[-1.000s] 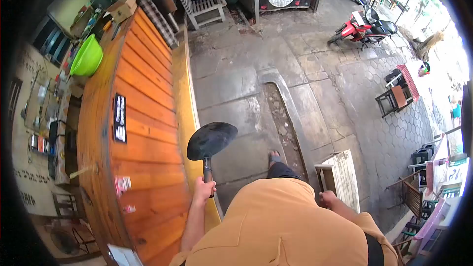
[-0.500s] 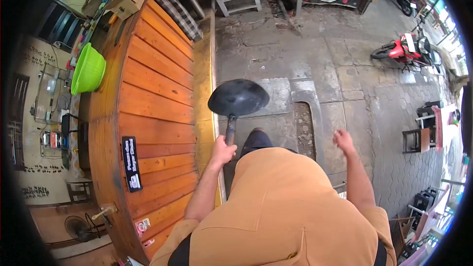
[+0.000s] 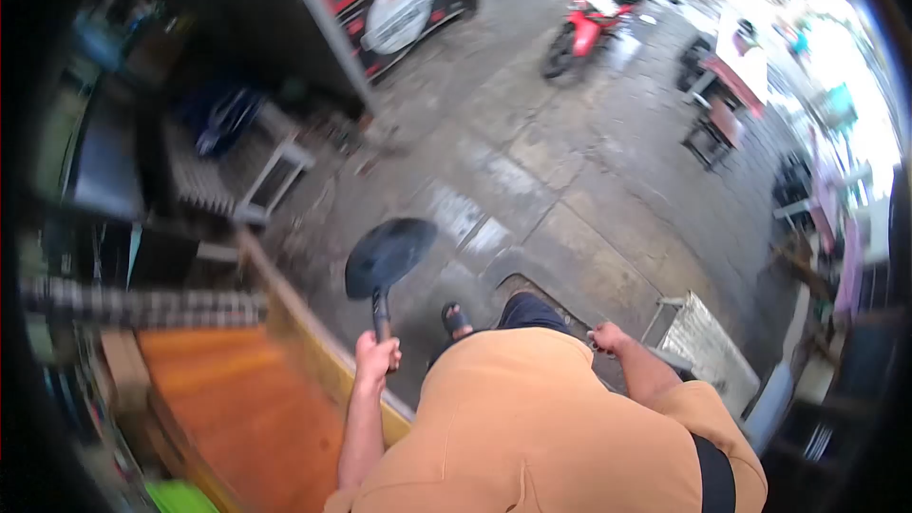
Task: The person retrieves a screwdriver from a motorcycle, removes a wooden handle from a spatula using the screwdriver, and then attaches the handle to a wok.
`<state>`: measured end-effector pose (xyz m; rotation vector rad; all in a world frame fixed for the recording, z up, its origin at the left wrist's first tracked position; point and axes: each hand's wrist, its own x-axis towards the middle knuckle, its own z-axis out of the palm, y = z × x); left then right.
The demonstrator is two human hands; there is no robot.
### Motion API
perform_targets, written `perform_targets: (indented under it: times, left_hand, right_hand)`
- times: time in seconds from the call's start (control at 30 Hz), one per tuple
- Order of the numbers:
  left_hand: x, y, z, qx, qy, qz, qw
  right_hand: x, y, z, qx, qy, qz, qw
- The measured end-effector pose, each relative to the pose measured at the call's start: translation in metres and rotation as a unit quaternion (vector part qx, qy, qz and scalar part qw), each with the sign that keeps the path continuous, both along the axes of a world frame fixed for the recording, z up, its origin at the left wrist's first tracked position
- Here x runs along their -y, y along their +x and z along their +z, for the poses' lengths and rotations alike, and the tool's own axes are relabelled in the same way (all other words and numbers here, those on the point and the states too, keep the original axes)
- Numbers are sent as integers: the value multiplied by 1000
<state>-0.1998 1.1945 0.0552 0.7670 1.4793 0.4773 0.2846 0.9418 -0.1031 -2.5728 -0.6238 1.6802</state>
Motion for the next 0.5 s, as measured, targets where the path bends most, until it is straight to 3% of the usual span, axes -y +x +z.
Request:
perform_targets:
  times: [0.03,0.1,0.2,0.3,0.37,0.5]
  left_hand:
    - [-29,2,2,-3,-13,4,1000]
    - [-91,11,2,-11,-14,-32,999]
    - [-145,46,-39,-29,-6,-57,998]
    - [-204,88,-55,-66,22,-70,995]
    - [-245,111,-69,-66,14,-64,996]
    - [-331,162,-61,-46,-5,-92,995]
  right_hand:
    - [10,-2,-6,3,4,-35,999]
    - [22,-6,-29,4,73,-225,972]
    - [18,8,-42,18,-15,-265,964]
    - [-25,27,-65,-13,-60,-185,981]
    - [-76,54,-72,24,37,-148,988]
    - [-208,108,-16,26,179,-266,947]
